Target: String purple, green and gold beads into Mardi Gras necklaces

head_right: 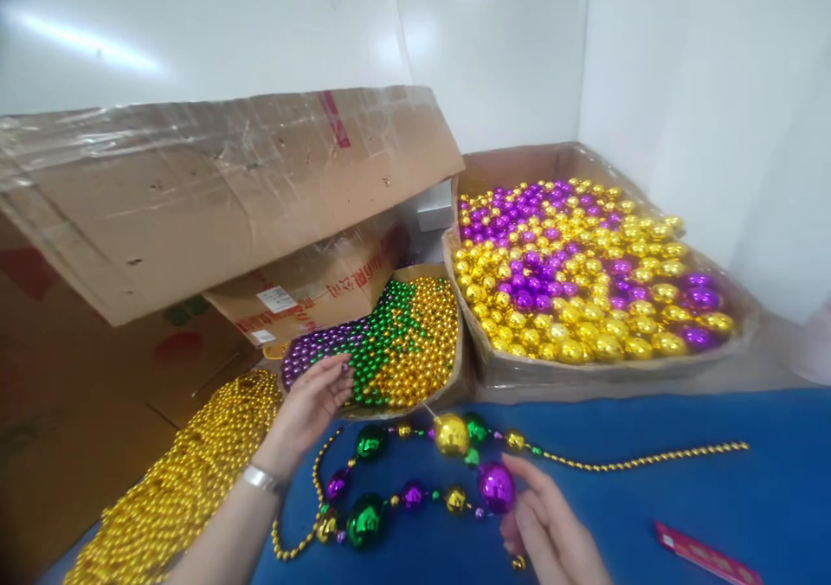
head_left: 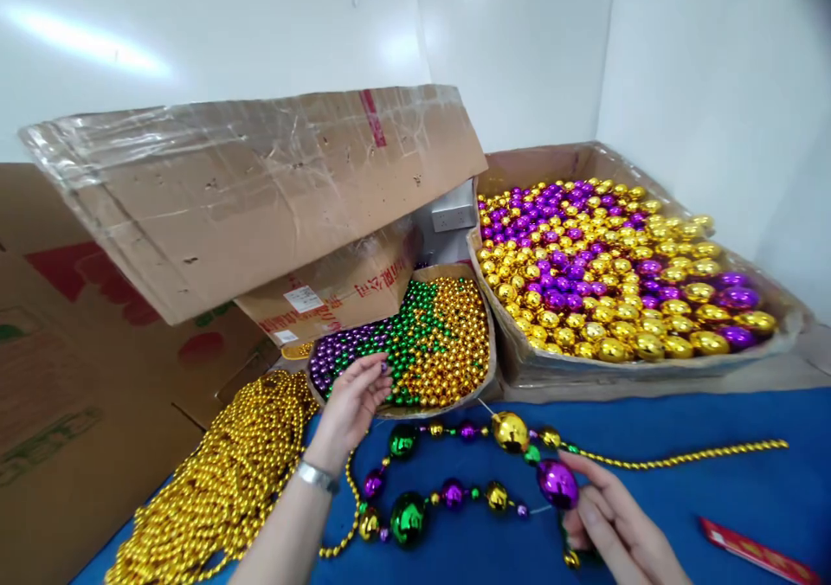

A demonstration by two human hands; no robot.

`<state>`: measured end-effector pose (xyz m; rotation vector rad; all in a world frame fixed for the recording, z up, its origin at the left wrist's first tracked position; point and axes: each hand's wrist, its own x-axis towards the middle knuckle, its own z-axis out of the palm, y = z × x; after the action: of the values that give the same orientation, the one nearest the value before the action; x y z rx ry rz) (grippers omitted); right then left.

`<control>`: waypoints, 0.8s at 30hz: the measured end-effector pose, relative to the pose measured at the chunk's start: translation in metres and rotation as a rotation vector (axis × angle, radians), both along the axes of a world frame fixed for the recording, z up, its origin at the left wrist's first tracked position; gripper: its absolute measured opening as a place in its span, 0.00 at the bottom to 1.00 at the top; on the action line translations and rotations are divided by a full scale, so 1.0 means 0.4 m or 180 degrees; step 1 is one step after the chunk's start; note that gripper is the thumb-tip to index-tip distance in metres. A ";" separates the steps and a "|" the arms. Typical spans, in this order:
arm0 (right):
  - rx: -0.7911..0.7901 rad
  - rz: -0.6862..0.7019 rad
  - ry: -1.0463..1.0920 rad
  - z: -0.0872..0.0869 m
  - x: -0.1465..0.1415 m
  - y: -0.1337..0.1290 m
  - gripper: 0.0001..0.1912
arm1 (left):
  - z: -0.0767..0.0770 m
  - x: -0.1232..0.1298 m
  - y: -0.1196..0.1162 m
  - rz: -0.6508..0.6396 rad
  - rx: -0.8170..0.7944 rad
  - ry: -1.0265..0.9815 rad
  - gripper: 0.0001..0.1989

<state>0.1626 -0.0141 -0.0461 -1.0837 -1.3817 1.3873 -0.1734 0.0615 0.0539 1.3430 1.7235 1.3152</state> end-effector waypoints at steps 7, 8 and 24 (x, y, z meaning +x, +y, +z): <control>0.0257 0.0164 -0.0192 0.028 -0.023 -0.007 0.22 | -0.034 0.216 -0.105 -0.0710 -0.0184 -0.2825 0.11; 0.0292 0.0115 -0.0194 0.031 -0.025 -0.010 0.22 | -0.035 0.229 -0.109 -0.0705 -0.0191 -0.2898 0.10; 0.0428 -0.0111 -0.0512 0.043 -0.027 -0.010 0.22 | -0.022 0.276 -0.125 -0.0706 0.0004 -0.2661 0.10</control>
<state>0.1519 -0.0182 -0.0291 -1.1442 -1.5410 1.1851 -0.0629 0.0115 0.0451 0.7651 0.9692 1.4523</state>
